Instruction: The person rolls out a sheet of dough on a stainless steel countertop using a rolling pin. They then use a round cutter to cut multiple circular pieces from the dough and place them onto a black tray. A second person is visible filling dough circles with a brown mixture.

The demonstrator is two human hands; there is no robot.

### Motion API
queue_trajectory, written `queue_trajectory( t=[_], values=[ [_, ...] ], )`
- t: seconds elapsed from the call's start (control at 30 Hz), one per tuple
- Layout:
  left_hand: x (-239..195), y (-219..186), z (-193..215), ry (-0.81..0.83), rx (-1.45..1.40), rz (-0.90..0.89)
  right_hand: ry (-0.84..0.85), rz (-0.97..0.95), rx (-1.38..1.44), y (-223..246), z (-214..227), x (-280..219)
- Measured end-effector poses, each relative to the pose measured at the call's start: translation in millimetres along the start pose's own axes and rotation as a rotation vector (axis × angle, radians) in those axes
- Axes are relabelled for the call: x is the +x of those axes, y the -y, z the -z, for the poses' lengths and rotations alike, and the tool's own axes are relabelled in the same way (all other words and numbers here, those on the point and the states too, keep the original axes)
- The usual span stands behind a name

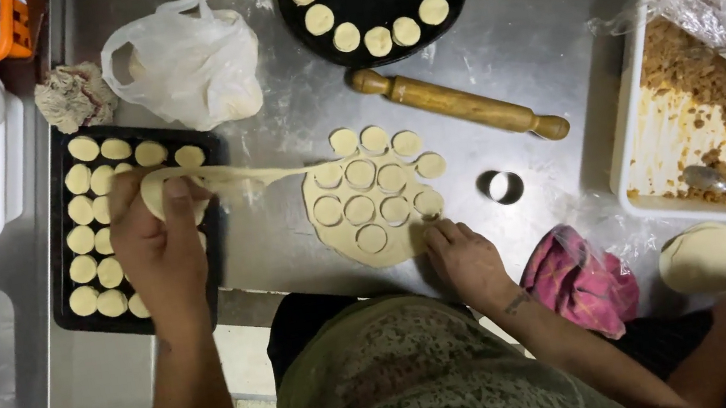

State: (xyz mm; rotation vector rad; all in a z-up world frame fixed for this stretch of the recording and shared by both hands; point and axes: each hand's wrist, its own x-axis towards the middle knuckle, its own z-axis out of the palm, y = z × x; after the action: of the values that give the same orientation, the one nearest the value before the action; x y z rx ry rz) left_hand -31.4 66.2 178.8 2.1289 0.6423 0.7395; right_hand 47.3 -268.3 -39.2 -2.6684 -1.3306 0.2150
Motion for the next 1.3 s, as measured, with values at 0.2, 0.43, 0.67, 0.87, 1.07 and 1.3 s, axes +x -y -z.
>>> queue_trajectory(
  t=[0.2,0.43,0.67,0.87,1.07,1.3],
  values=[
    [-3.1,-15.6,-19.5,-0.062,-0.355,0.111,-0.054,0.067,0.185,14.5,33.8,22.1],
    [-3.3,-50.4,11.8,0.091,-0.432,-0.086,-0.086,0.101,0.339,61.2,62.8,114.0],
    [-19.6,-33.1,41.8,0.151,-0.411,-0.202,-0.244,0.430,0.164,87.2,68.2,115.8],
    [-50.4,14.1,4.5,0.595,0.062,-0.190,-0.287,0.575,0.360,83.3,97.2,90.0],
    [-94.7,72.4,-50.6,1.081,0.116,-0.037,-0.192,0.743,0.409,84.7,106.2,89.6],
    [-161.7,141.1,-85.7,0.798,0.295,0.015,0.054,0.337,0.039,51.0,54.2,113.1]
  ],
)
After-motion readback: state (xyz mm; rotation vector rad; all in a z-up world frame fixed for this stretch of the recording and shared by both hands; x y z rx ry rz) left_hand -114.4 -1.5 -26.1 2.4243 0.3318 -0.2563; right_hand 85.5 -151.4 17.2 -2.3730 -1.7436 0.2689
